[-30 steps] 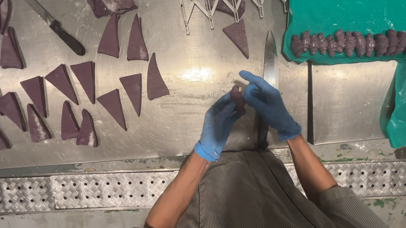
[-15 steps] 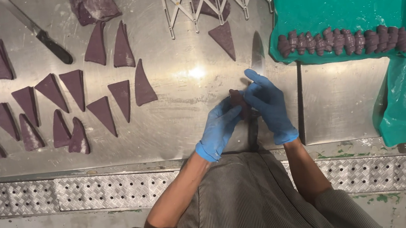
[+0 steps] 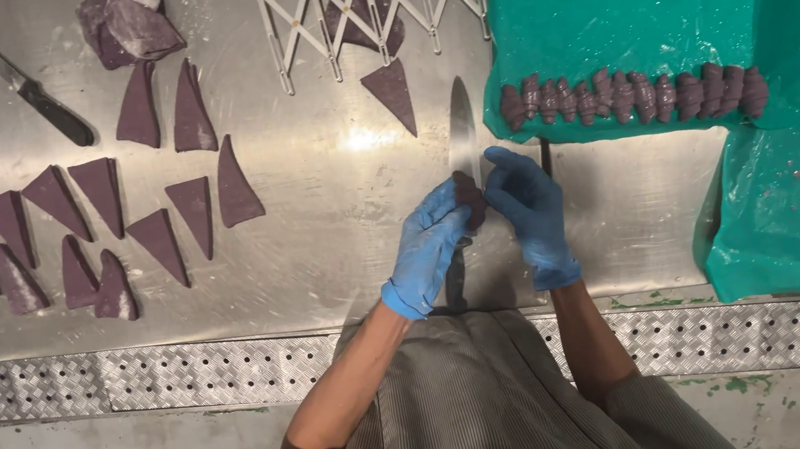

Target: Rolling small triangular pieces of purple dough into coiled croissant-like shapes on a stainless steel workbench.

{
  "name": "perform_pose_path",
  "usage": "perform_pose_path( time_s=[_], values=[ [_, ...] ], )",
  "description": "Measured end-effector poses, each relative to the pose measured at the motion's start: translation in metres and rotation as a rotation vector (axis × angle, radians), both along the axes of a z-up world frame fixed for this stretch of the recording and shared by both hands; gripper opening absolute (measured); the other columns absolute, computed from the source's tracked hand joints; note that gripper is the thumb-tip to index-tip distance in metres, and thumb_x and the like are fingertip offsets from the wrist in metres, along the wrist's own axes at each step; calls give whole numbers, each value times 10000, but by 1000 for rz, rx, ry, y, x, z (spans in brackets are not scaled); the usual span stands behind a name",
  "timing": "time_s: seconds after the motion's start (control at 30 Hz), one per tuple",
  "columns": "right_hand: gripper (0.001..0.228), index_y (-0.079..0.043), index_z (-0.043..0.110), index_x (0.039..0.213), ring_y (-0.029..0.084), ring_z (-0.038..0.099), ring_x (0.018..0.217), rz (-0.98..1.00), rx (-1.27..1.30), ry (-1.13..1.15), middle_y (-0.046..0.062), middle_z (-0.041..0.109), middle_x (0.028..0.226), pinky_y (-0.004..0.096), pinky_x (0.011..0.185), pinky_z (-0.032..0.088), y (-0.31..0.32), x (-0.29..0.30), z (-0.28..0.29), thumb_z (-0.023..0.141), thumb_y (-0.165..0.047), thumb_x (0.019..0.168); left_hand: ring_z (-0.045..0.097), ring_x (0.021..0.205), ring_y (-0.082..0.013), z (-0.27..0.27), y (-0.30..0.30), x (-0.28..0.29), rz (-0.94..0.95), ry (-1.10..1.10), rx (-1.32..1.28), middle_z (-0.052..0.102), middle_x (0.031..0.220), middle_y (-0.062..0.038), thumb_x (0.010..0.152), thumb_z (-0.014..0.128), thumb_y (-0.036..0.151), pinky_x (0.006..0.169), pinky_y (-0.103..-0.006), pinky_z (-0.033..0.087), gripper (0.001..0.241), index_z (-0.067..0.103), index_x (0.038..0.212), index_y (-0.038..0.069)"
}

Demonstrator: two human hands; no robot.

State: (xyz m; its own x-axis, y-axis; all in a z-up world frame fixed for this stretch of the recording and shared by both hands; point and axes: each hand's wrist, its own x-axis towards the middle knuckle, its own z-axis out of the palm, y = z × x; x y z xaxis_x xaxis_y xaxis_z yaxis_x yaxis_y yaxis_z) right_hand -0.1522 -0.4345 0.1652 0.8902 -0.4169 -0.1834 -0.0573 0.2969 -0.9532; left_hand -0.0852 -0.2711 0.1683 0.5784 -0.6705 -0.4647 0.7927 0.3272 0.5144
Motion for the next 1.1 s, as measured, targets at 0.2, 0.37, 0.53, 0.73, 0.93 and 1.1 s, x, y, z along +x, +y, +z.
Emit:
perform_pose_path(
  time_s=[0.2,0.37,0.53,0.73,0.93,1.1],
  values=[
    [496,23,593,1427,69,585,950,-110,4,7,-2,617,1036,213,857,495,-19,1,-23,648,102,940,673,1130,-201,-15,-31,-3,55,111,-126,665,1291,-125,1037,577,31,1015,-358,562,426,531,1452,-54],
    [489,8,527,1461,69,599,1032,-100,-5,20,8,637,1215,224,933,499,-40,7,-50,574,-39,976,686,1093,-172,-14,-68,12,43,150,-102,660,1233,-57,987,540,68,966,-351,565,551,377,1513,39],
    [327,9,681,1226,76,636,938,-104,-100,299,25,712,1074,249,824,528,-84,10,-129,517,-241,1092,559,793,-180,-65,-106,45,-115,-192,383,579,901,-137,1030,665,158,745,-320,497,744,203,1610,105],
    [381,2,648,753,94,498,651,-54,-443,329,23,567,690,343,580,396,-149,105,-61,723,-269,1011,589,1127,-202,-89,-59,91,247,-733,661,630,1286,-110,946,725,175,990,-329,494,550,529,1437,21],
    [436,-55,654,670,305,625,569,-59,-1026,440,131,632,628,435,538,476,-144,137,-99,812,-392,897,495,1302,-412,-115,-35,142,69,-1207,1276,524,1430,-225,901,722,145,1093,-475,421,562,535,1415,13],
    [395,-67,664,804,343,668,632,-146,-1190,353,121,668,682,460,574,519,-128,138,-97,821,-420,887,493,1316,-421,-110,-49,163,97,-1417,1307,529,1422,-242,878,726,126,1086,-503,403,524,551,1359,14]
  ],
)
